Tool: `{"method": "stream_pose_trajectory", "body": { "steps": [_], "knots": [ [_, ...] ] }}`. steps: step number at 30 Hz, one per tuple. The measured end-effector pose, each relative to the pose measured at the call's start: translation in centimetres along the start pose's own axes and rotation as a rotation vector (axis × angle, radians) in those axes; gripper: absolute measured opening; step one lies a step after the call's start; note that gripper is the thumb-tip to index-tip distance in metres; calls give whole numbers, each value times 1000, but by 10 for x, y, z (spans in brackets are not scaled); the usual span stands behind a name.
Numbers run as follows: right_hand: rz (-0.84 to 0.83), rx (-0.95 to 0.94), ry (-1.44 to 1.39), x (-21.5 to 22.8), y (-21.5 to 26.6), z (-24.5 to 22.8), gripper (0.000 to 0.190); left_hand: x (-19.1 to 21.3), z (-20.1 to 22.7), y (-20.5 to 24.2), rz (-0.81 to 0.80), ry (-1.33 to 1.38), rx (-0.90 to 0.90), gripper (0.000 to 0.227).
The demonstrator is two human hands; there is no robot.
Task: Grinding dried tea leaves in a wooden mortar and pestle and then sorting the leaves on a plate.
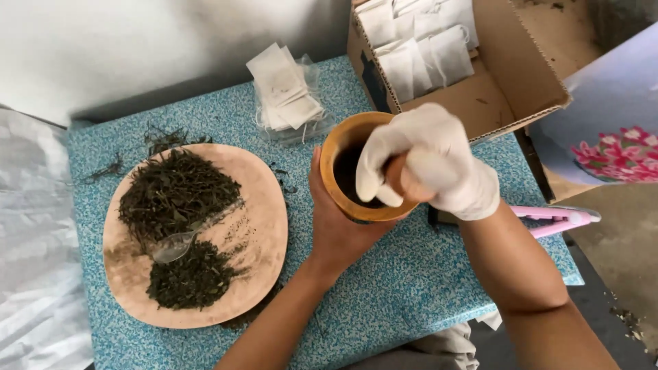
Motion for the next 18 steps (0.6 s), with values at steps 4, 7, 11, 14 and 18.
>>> {"method": "stream_pose_trajectory", "body": {
  "steps": [4, 7, 11, 14, 18],
  "knots": [
    [258, -317, -354, 3, -6, 0, 59, 1, -2, 0, -43, 20, 59, 142],
    [300, -437, -379, 8, -19, -7, 48, 2, -10, 1, -25, -81, 111, 146],
    [405, -471, -513, 3, -18, -2, 51, -6, -31, 5, 72, -241, -65, 145],
    [526, -423, -267, -6, -26, -13, 33, -7, -20, 4, 57, -110, -62, 146],
    [42, 169, -473, 12, 0, 20, 24, -11, -24, 4, 106, -195, -25, 156]
  ]
}}
Point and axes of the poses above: each hand's wrist, its own y-axis away from the middle knuckle, its own x-axis out of the back of the hand, z = x × y, the point moved 1 cm from there along -y, towards the middle knuckle, and after that the axes turned 14 degrees about x, right-handed, at the moved point
